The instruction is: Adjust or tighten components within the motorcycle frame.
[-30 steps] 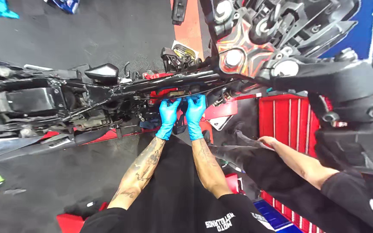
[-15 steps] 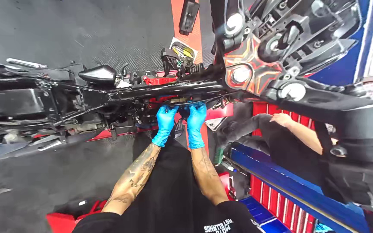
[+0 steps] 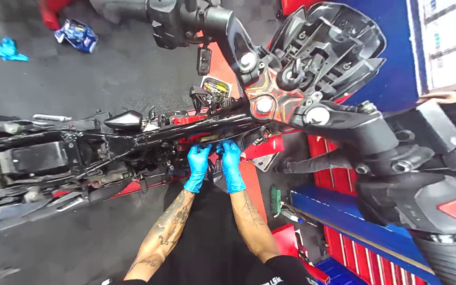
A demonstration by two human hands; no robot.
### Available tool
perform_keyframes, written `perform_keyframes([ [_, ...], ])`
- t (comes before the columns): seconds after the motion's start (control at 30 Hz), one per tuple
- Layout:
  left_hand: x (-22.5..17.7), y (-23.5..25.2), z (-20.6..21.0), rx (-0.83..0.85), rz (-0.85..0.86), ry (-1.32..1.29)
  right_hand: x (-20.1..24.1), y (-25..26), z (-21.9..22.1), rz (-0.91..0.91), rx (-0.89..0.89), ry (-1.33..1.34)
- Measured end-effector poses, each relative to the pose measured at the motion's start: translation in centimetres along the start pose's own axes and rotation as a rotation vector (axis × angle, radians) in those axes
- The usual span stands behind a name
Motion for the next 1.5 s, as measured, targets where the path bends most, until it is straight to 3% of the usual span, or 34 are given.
perform_keyframes([
  [0.27,-0.2,-0.1,0.1,-0.006,0.000,0.000,0.4,0.4,-0.4,-0.035,-0.008,-0.215],
  [0.47,0.4,-0.2,-0.1,0.012,0.000,-0.018,-0.7,0.3,-0.4,-0.082,0.044,-0.135],
  [0.67,0.4,-0.1,0.0,-0.002,0.032,0.026,0.0,0.4,-0.7,-0.109,-0.012,-0.351],
  [0.93,0.2,-0.2,0.0,-0.005,0.024,0.039,-0.4,0.7,-1.1,-0.109,0.096,-0.304],
  [1.1,0.2,-0.3,-0.1,-0.002,0.028,0.057,-0.3,0.7,-1.0,-0.080,0.043,-0.302],
  [1.2,0.0,-0.3,-0.1,0.009,0.010,0.049,-0.3,0.5,-1.0,-0.104,0.100,-0.229],
  [1.4,0.1,-0.3,-0.2,0.008,0.023,0.086,-0.1,0.5,-1.2,-0.083,0.055,-0.348],
  [1.5,0.1,-1.5,-1.4,0.075,0.030,0.124,-0.4,-0.5,-1.8,-0.156,0.095,-0.302],
])
Point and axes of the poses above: each hand's wrist, its own y-axis towards the middle knuckle, its own z-axis out of the palm, x = y × z, the point moved 1 cm from there along y, towards the middle knuckle, and after that the axes turned 4 degrees about -z, right-handed, at the moved point
